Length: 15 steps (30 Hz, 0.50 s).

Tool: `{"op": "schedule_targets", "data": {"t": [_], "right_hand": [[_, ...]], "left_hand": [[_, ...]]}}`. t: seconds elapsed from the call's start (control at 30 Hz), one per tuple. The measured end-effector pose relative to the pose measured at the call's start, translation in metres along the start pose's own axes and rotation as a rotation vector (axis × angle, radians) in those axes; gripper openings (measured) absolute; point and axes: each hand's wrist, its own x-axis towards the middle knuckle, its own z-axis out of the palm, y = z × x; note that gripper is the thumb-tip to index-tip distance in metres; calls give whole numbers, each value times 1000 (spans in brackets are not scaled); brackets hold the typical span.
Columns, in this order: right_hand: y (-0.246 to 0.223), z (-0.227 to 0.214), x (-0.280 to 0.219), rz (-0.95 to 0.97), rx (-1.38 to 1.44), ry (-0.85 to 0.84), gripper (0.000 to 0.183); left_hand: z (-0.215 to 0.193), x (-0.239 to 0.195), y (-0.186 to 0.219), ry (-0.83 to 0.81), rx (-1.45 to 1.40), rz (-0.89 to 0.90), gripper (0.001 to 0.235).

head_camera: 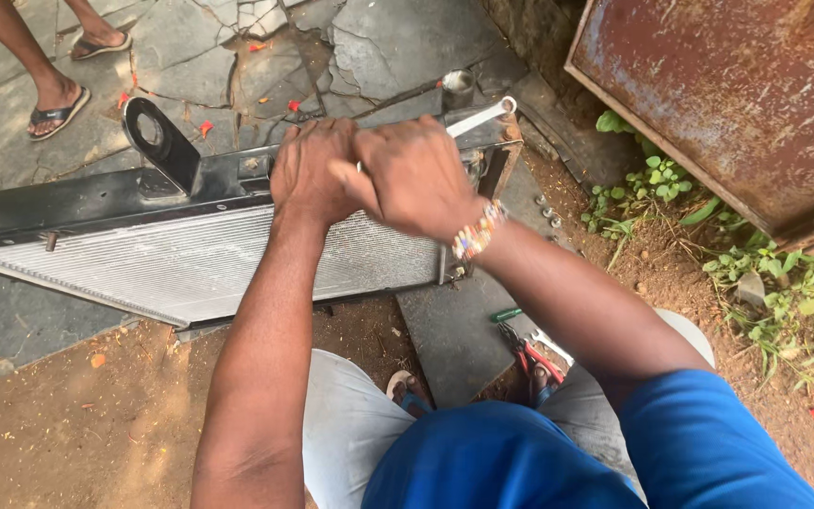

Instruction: The person uses a wrench to tighten bolts on a car radiator placed on the ground. The person works on the top edge of the radiator, securing the frame with bolts.

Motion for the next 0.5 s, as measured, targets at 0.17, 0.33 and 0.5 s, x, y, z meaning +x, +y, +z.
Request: {"op": "schedule_targets", "data": {"t": [0.17, 0.33, 0.5], "right_hand": [[21, 28, 26, 161, -13, 26, 54], [30, 54, 50, 311, -34, 78, 58], [32, 65, 54, 349, -68, 105, 55]], "left_hand": [[-24, 1, 15, -67, -19, -56, 57], [-40, -2, 24, -74, -102, -60, 76], [-32, 0, 20, -54, -80, -82, 81]]}}
